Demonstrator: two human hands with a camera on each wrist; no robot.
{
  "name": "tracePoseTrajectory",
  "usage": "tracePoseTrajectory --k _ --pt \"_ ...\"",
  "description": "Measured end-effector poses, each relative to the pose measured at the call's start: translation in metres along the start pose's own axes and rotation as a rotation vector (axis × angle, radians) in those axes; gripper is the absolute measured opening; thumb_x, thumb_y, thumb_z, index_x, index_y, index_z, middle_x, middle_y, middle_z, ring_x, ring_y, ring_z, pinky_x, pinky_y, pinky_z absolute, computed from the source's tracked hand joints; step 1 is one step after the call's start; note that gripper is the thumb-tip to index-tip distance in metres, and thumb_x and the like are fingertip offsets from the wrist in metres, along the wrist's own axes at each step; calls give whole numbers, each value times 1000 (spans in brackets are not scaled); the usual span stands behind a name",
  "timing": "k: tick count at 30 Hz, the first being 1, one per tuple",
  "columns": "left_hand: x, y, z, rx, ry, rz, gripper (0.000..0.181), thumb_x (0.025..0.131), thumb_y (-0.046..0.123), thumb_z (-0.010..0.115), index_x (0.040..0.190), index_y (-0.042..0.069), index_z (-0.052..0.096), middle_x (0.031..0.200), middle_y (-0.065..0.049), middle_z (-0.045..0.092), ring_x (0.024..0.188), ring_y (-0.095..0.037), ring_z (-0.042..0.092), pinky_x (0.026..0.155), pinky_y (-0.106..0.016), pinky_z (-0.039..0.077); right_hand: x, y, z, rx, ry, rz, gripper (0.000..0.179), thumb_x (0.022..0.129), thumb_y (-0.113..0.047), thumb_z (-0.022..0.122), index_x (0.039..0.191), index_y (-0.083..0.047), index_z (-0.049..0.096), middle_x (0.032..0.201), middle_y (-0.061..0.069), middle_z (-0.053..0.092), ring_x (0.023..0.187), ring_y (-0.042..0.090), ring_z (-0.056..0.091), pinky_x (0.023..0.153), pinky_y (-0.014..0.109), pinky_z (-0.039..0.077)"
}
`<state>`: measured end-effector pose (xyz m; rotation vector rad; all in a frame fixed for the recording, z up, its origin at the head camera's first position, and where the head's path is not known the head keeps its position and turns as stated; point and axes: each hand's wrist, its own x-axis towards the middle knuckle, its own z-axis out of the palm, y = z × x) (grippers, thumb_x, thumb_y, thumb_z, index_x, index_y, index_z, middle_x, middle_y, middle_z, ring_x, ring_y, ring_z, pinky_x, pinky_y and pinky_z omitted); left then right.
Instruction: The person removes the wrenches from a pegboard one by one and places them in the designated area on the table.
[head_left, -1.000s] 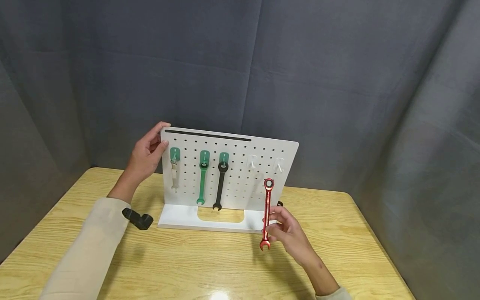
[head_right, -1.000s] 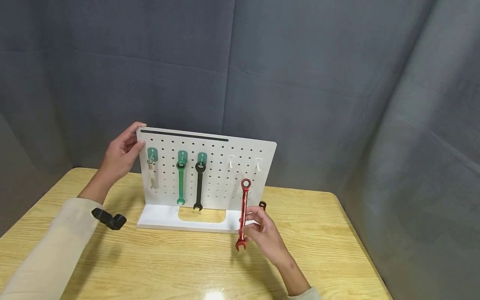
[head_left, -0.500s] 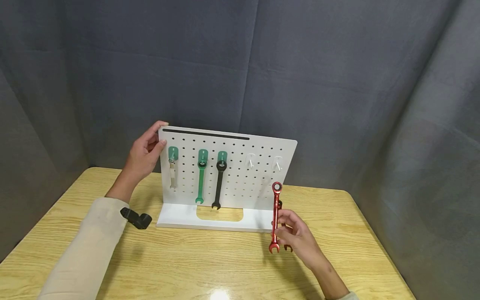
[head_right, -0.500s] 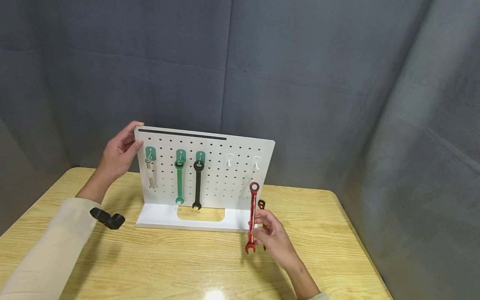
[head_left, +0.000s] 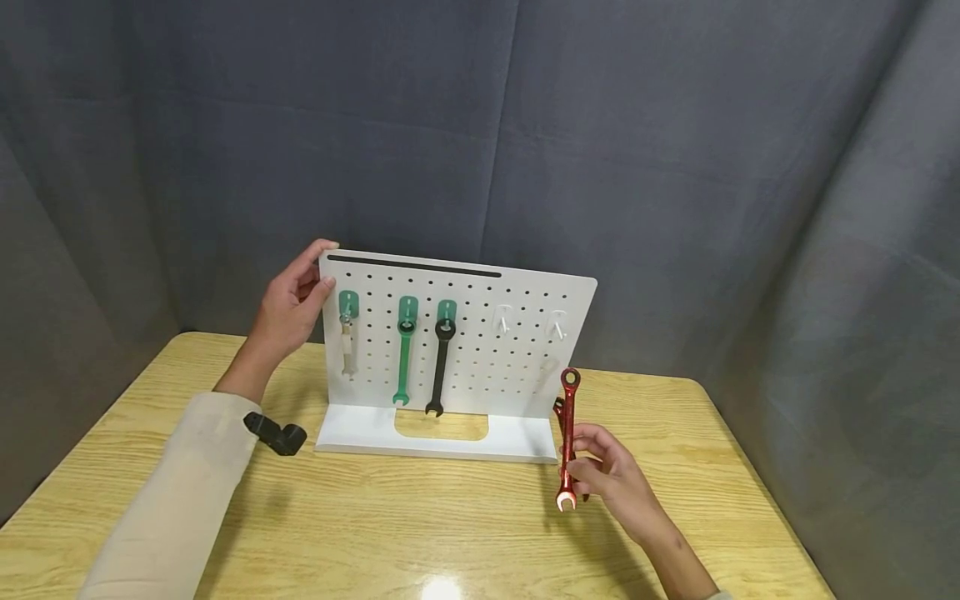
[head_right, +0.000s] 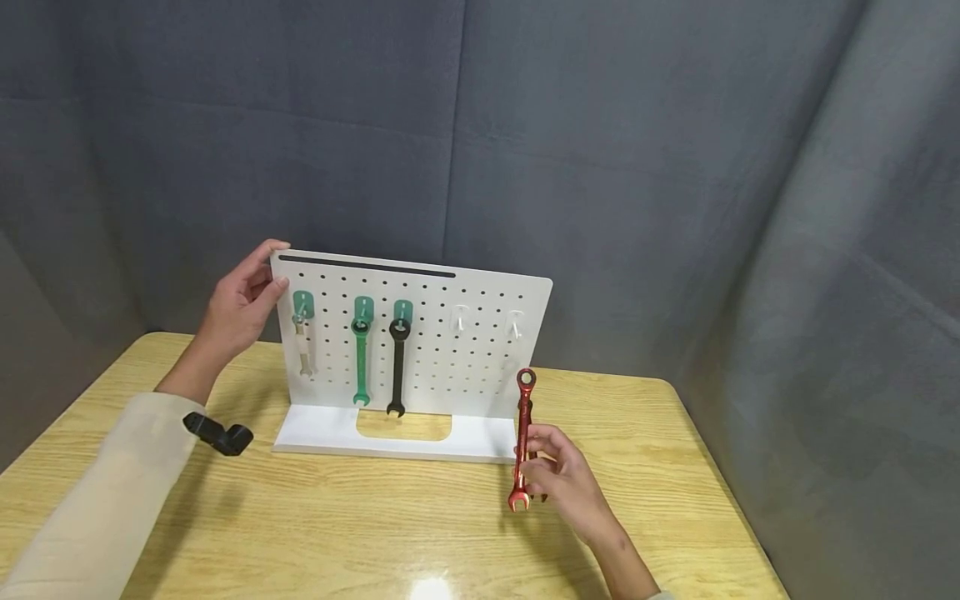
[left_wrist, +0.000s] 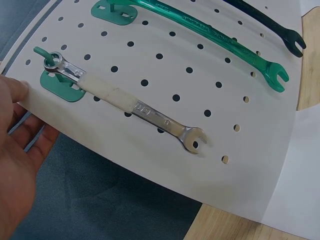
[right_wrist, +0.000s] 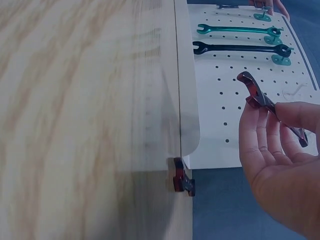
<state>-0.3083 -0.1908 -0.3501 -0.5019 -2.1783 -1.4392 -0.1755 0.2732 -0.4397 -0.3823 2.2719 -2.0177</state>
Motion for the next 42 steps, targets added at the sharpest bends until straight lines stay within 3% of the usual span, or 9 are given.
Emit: tracePoseTrajectory --k 6,14,29,38,42 --pt "-1 2 -1 8 -2 0 47 108 10 55 153 22 48 113 -16 64 94 -25 57 77 -23 45 -3 2 -6 -1 16 29 41 97 5 59 135 11 45 116 24 60 84 25 68 71 38 58" --pt "0 1 -1 20 7 12 46 108 11 55 152 22 49 109 -14 64 91 -24 57 76 -24 45 -3 6 -16 -30 55 90 39 96 2 59 134 5 50 126 34 53 88 24 67 75 38 57" --pt "-1 1 0 -5 -1 -8 49 107 8 55 154 20 46 117 -18 64 97 -25 58 80 -22 45 -1 16 -30 -18 120 170 44 98 1 60 140 10 49 131 30 53 102 32 65 78 36 57" --pt "1 -2 1 -16 -4 9 47 107 3 53 153 13 46 116 -23 63 96 -28 57 78 -21 44 2 21 -39 53 141 231 47 99 3 59 143 12 45 127 21 56 96 23 64 73 28 54" --pt "2 -5 1 -22 -5 0 48 107 6 54 154 18 46 115 -19 63 96 -27 56 78 -22 44 3 22 -43 39 132 246 48 99 3 56 144 13 43 125 20 57 90 18 61 68 27 53"
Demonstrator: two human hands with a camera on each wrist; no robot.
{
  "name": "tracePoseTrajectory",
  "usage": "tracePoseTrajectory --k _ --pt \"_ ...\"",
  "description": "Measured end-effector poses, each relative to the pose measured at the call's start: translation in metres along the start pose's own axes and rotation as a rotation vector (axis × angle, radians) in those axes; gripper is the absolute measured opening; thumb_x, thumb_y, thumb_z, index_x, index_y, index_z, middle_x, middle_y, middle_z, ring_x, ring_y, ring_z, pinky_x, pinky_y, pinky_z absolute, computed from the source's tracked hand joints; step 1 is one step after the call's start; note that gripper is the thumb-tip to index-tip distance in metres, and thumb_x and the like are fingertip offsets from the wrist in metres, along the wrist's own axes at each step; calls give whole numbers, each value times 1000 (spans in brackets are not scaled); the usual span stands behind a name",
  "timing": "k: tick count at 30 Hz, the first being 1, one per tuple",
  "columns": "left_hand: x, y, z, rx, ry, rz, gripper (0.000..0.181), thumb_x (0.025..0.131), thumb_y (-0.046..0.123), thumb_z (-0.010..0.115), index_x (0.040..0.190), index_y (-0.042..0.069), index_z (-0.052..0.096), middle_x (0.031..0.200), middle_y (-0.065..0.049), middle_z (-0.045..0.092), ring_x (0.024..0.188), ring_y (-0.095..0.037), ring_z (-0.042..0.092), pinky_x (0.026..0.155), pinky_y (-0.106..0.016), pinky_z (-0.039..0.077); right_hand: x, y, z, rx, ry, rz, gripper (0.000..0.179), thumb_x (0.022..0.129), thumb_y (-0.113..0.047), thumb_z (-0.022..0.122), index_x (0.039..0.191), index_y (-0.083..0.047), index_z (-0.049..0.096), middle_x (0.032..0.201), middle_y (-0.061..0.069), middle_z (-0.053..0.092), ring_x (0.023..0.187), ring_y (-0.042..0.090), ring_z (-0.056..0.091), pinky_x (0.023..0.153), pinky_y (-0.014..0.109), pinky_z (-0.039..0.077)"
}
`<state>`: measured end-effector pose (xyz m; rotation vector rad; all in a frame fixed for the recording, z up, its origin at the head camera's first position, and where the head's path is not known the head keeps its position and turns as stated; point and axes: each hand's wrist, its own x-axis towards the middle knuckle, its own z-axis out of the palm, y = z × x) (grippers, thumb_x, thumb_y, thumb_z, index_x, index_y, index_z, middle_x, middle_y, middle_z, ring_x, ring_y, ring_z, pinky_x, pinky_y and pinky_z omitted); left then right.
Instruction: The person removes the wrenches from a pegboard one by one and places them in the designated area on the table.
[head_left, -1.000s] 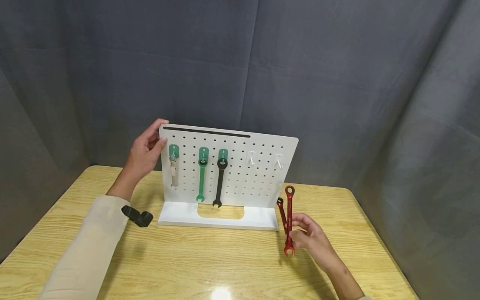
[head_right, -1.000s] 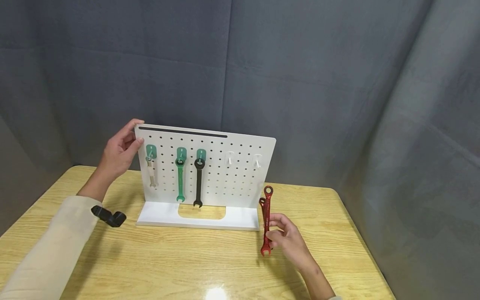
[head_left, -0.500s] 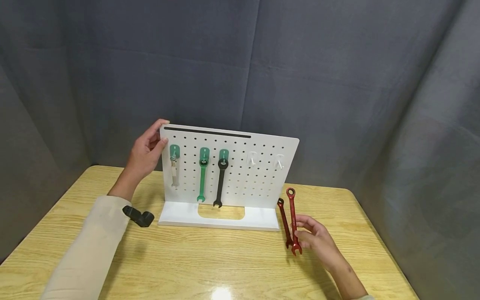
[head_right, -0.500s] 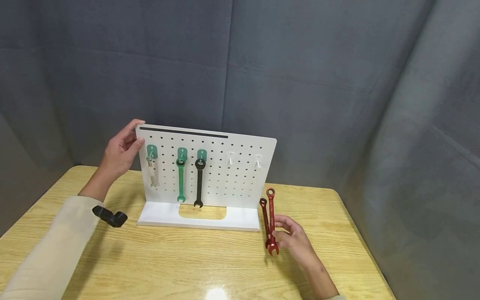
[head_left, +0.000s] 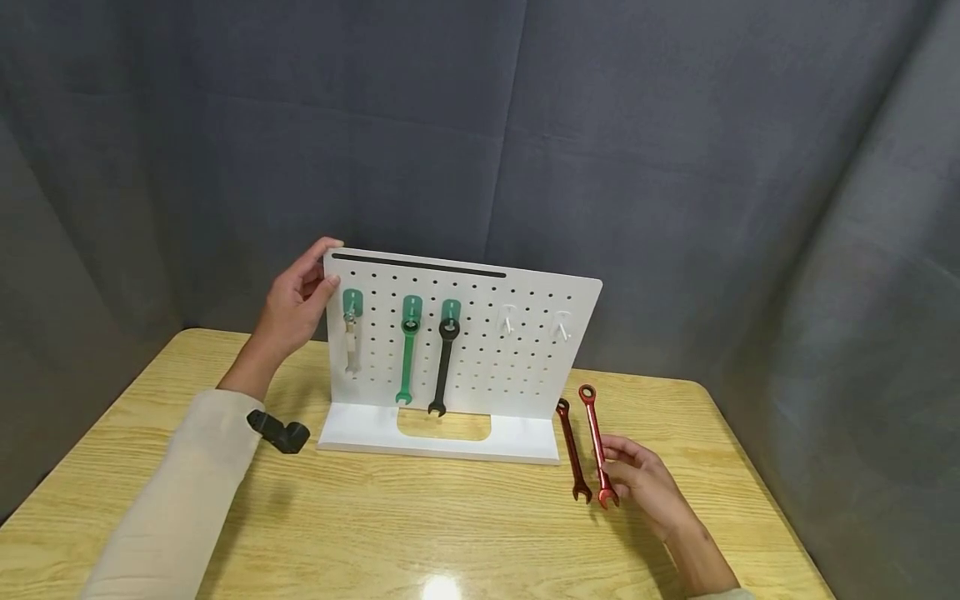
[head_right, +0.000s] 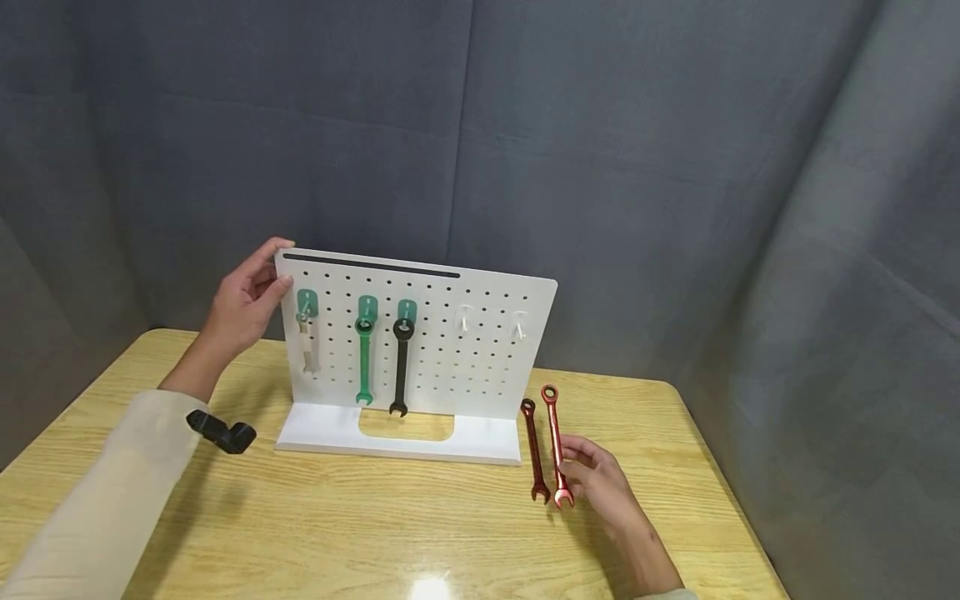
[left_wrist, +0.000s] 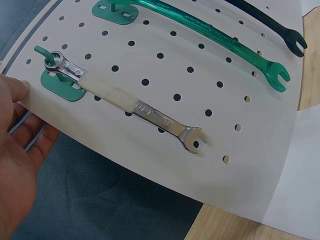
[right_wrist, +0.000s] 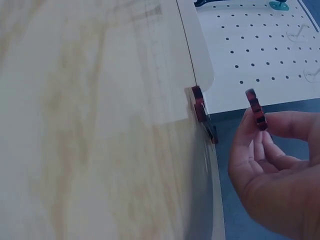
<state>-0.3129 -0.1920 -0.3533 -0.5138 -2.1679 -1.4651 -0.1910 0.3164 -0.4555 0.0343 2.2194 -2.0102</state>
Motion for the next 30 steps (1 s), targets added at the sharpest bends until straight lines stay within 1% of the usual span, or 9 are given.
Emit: tracePoseTrajectory --k 4,10,14,19,25,30 --pt "-1 1 0 -3 0 -6 50 107 9 56 154 23 47 113 -16 63 95 -26 55 78 -23 44 2 1 -4 -30 -8 14 48 100 1 55 145 13 43 124 19 57 90 18 60 67 29 54" --pt "0 2 0 -11 -1 1 50 107 8 56 154 22 47 116 -17 64 96 -25 56 79 -23 45 6 4 -10 -86 16 35 51 101 -4 58 147 11 43 130 18 58 97 18 62 73 30 53" --pt "0 0 0 -7 0 1 50 107 7 56 154 21 47 114 -17 63 94 -25 56 77 -23 44 10 6 -12 -82 10 51 49 101 -3 57 146 12 43 126 17 60 95 18 63 71 29 53" --pt "0 2 0 0 -12 -1 50 107 8 56 154 21 46 115 -16 63 95 -25 56 78 -22 45 11 8 -13 -90 -7 72 46 102 0 54 144 14 44 118 16 65 91 21 67 68 29 54" --pt "0 3 0 4 -9 -10 49 107 8 56 154 20 46 116 -17 64 96 -25 57 79 -22 46 14 9 -10 -134 41 98 45 101 -2 56 143 12 49 120 17 66 92 22 67 69 30 56" --pt "-1 2 -1 1 -9 -12 49 107 8 56 154 21 46 117 -17 64 97 -25 57 79 -22 46 16 10 -8 -172 68 99 41 102 0 55 141 12 52 119 17 67 92 20 67 69 30 53"
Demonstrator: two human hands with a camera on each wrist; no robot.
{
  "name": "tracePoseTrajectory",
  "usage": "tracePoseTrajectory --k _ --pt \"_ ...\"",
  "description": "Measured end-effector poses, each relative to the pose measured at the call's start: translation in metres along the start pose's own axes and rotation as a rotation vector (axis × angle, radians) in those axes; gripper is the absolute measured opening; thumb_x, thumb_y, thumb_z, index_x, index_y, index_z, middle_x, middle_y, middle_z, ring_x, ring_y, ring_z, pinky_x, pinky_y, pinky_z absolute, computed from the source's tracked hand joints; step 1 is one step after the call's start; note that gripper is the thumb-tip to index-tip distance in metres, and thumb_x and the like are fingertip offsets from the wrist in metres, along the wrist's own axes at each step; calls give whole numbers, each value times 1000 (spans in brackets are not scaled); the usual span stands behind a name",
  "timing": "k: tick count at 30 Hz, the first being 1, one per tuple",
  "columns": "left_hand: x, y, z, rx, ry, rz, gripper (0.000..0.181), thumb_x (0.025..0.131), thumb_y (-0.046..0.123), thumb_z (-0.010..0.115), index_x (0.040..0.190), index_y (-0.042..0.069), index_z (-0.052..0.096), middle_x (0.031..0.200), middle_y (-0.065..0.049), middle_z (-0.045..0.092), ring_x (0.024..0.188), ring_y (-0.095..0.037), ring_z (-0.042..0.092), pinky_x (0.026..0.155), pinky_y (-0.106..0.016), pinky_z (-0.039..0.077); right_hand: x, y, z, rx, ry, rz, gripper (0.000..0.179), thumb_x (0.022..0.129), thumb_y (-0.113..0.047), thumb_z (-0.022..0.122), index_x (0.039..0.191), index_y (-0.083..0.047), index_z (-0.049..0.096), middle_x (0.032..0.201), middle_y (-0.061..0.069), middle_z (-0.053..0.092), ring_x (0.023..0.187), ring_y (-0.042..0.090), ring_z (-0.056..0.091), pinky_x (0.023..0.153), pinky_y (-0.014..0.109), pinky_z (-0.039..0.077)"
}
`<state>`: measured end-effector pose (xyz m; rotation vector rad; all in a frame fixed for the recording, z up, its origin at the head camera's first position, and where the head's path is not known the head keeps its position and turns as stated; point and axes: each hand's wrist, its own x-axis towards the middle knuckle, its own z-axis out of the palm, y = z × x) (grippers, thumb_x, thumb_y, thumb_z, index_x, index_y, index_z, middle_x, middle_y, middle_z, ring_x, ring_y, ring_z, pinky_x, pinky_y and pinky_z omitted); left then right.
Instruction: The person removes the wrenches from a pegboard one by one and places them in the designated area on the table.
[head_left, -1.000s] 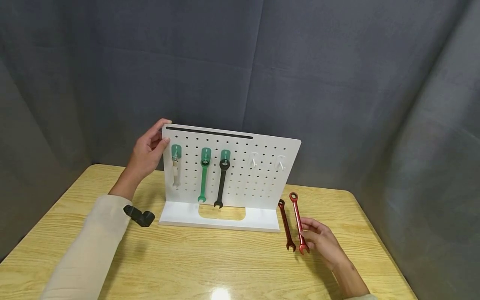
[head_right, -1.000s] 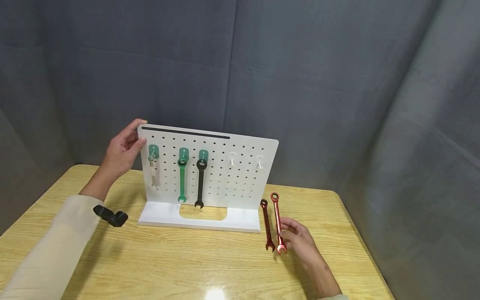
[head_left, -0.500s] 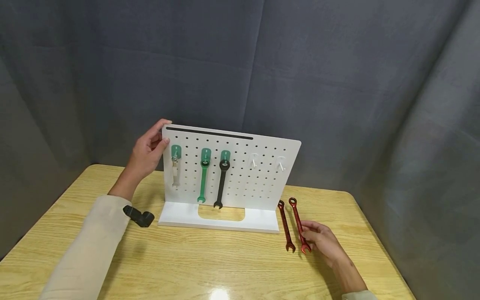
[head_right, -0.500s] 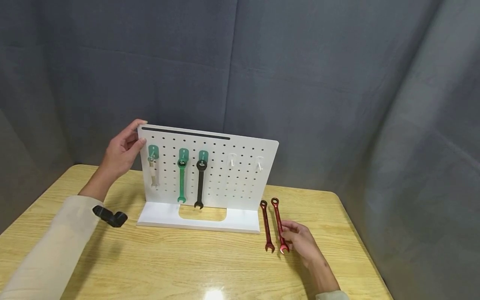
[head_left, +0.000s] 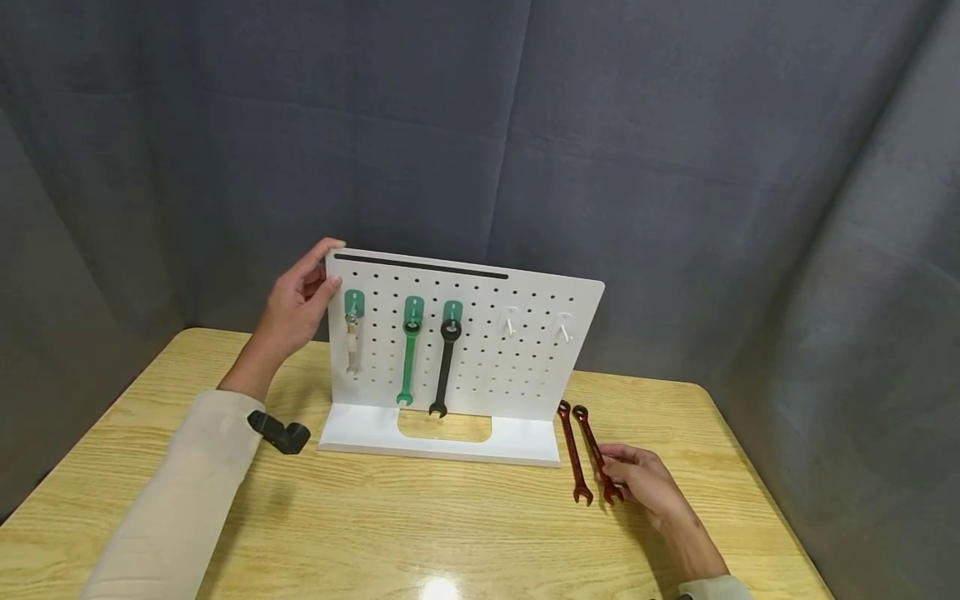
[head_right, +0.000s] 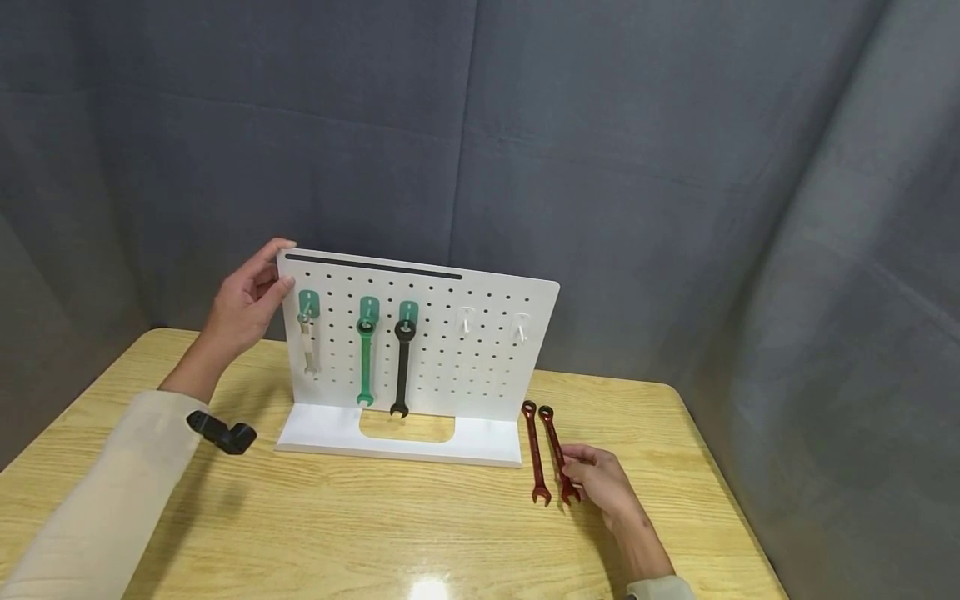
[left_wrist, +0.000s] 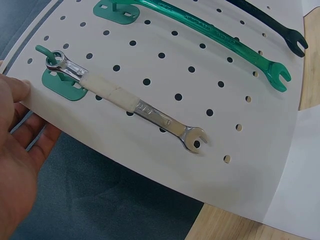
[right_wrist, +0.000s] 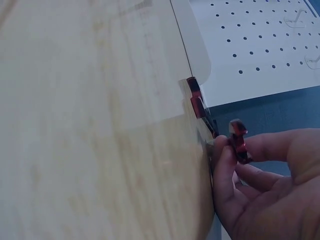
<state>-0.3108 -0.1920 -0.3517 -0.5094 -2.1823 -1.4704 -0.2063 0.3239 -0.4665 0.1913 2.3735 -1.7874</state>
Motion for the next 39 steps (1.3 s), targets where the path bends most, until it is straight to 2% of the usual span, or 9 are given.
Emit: tracePoseTrajectory --k 3,9,15,24,30,36,39 --pt "-1 0 0 0 1 -3 50 107 9 56 154 22 46 118 -16 64 97 -24 57 79 -22 46 0 0 1 -8 1 -9 40 102 0 54 140 14 52 119 19 68 93 21 67 70 31 54" --pt "-1 1 0 -5 3 -2 50 107 8 56 154 22 46 119 -16 64 97 -24 57 80 -22 46 -1 -2 5 -48 29 -34 39 102 1 54 138 15 53 130 25 61 103 23 65 77 32 55" --pt "-1 2 -1 -10 4 1 49 107 8 56 154 21 47 118 -16 64 97 -25 58 80 -22 47 -6 -7 8 -136 75 -51 35 104 -5 55 134 12 58 124 23 65 100 25 65 74 32 55" --pt "0 0 0 -4 9 18 49 107 5 56 153 19 47 115 -17 64 94 -27 57 78 -21 45 -10 -10 11 -237 97 -100 31 103 -6 56 128 11 63 127 25 64 107 31 66 80 41 57" --pt "1 0 0 -2 15 22 49 107 5 56 153 19 48 114 -18 64 93 -27 56 78 -21 45 -13 -13 13 -297 106 -113 32 104 -10 57 129 9 64 125 23 65 104 29 65 77 39 56" --pt "1 0 0 5 5 12 50 107 6 55 154 21 46 119 -18 64 97 -26 57 80 -22 45 -17 -16 15 -419 151 -208 29 103 -11 60 128 1 67 126 20 67 97 27 67 67 33 49" --pt "-1 1 0 9 4 12 50 107 6 54 154 20 46 119 -18 64 97 -26 57 80 -22 44 -18 -17 17 -411 159 -252 27 103 -11 62 126 -1 68 126 18 66 100 29 70 68 33 52"
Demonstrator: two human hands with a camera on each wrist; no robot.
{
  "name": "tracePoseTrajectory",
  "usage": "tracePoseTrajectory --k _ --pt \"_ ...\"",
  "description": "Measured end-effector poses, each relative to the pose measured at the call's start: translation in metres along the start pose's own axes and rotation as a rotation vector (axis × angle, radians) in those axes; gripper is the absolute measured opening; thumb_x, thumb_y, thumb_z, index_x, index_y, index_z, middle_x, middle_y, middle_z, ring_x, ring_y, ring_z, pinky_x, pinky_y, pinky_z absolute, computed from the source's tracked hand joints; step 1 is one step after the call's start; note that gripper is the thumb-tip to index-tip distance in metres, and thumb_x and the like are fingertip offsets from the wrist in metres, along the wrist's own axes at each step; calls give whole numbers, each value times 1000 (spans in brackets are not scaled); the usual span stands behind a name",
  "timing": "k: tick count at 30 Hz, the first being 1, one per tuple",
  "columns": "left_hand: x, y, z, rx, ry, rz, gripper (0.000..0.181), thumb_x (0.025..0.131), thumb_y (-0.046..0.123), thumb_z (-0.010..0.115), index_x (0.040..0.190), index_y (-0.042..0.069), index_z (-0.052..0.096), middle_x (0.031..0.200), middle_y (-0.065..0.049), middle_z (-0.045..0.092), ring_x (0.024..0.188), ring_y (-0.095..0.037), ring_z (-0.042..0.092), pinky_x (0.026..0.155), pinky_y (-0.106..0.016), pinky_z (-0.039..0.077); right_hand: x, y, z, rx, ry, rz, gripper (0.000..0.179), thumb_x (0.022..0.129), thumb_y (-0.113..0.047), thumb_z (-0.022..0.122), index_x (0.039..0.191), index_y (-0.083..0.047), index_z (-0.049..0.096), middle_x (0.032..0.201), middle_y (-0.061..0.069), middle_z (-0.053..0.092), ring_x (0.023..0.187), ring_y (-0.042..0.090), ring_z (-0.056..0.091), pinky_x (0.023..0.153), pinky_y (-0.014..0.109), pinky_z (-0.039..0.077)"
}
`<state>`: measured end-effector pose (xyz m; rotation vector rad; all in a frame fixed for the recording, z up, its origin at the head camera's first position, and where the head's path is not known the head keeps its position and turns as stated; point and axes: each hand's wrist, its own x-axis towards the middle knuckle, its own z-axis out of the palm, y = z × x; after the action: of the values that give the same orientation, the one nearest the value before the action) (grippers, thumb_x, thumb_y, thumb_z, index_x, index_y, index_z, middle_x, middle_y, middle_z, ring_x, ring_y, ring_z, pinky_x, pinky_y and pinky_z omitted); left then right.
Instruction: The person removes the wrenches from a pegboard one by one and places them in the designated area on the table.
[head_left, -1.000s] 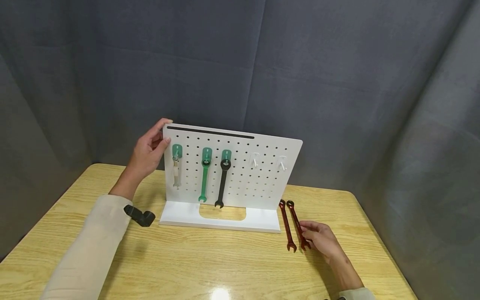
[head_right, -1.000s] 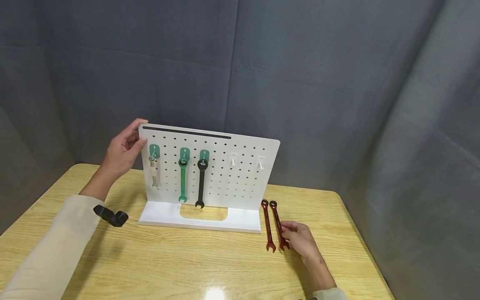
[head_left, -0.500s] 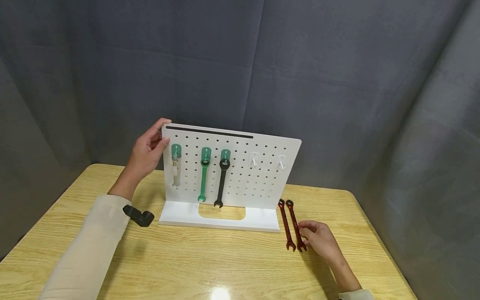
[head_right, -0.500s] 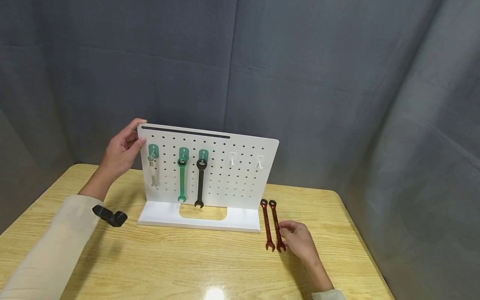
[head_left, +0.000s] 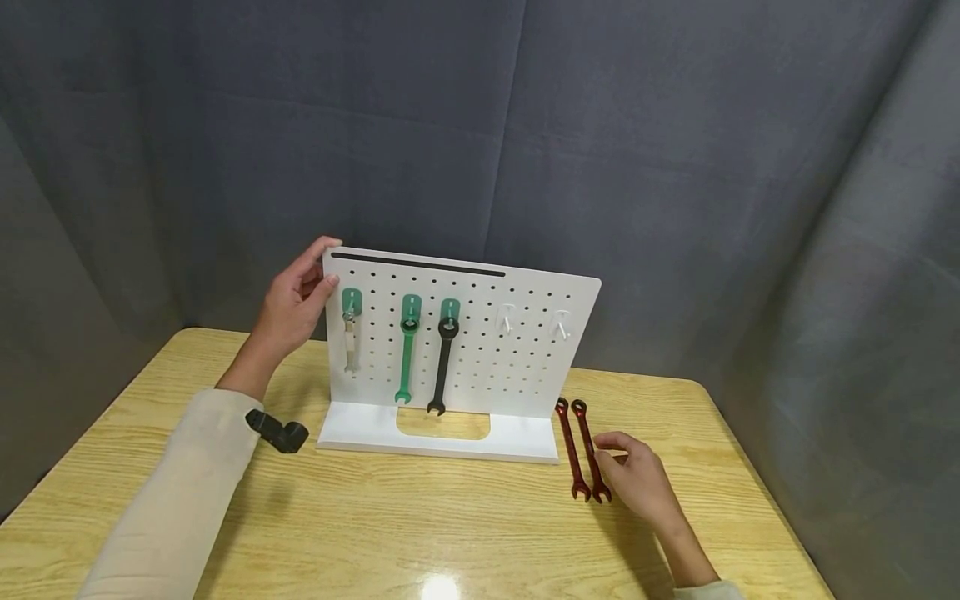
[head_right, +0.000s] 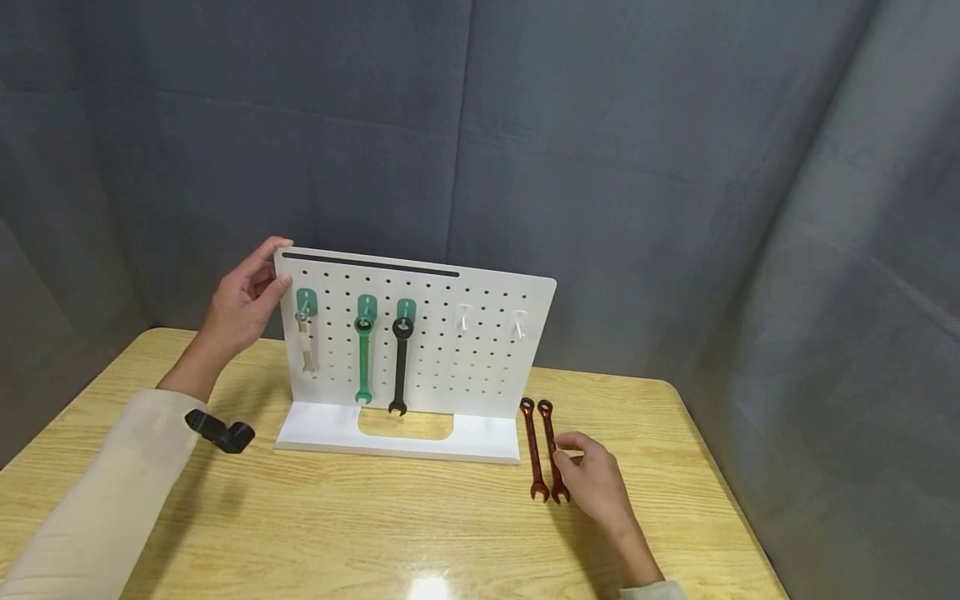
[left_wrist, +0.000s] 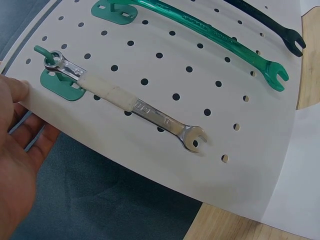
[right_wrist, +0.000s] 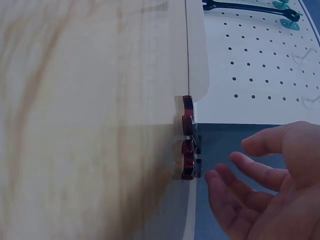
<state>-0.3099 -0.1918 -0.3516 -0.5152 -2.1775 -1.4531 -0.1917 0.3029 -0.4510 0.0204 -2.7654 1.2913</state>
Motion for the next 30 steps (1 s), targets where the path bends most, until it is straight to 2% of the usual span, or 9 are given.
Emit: tracePoseTrajectory --k 8,12,17,20,21,23,30 --pt "-2 1 0 1 9 -1 51 107 8 56 155 24 46 118 -16 64 95 -22 58 80 -21 46 2 -8 8 36 3 -40 24 102 -11 64 124 -1 70 120 17 68 93 29 71 64 32 53" --pt "-2 1 1 5 15 -4 51 107 9 56 155 25 46 119 -16 65 95 -23 58 79 -22 46 4 -14 13 33 1 -77 25 103 -12 64 125 -2 69 122 15 68 93 29 70 66 33 52" --pt "-1 0 2 2 8 -12 52 107 8 56 155 24 45 120 -18 65 97 -25 58 80 -21 46 8 -23 21 10 15 -115 22 101 -9 66 121 -3 71 115 10 70 92 23 67 72 34 51" --pt "-1 -2 2 -5 13 -14 52 107 7 56 155 23 46 120 -18 65 97 -25 58 80 -21 46 11 -28 27 -1 12 -132 20 100 -8 67 119 -4 72 110 8 71 83 22 63 69 31 49" --pt "0 -2 2 -6 15 -14 51 107 7 56 155 22 46 120 -18 65 97 -26 58 80 -21 46 12 -30 29 8 5 -138 20 100 -7 67 119 -4 71 109 8 71 77 24 62 65 32 49" --pt "0 -2 2 -7 16 -14 51 107 7 56 155 22 46 118 -18 65 96 -26 58 80 -21 45 14 -34 33 21 -1 -149 20 100 -7 68 119 -4 71 108 8 70 75 24 61 64 31 49" --pt "-1 2 1 12 16 -30 50 107 9 56 155 22 46 115 -18 64 96 -27 57 80 -21 45 19 -48 49 47 -19 -191 22 99 -6 68 121 -4 71 105 6 70 87 22 62 75 33 49"
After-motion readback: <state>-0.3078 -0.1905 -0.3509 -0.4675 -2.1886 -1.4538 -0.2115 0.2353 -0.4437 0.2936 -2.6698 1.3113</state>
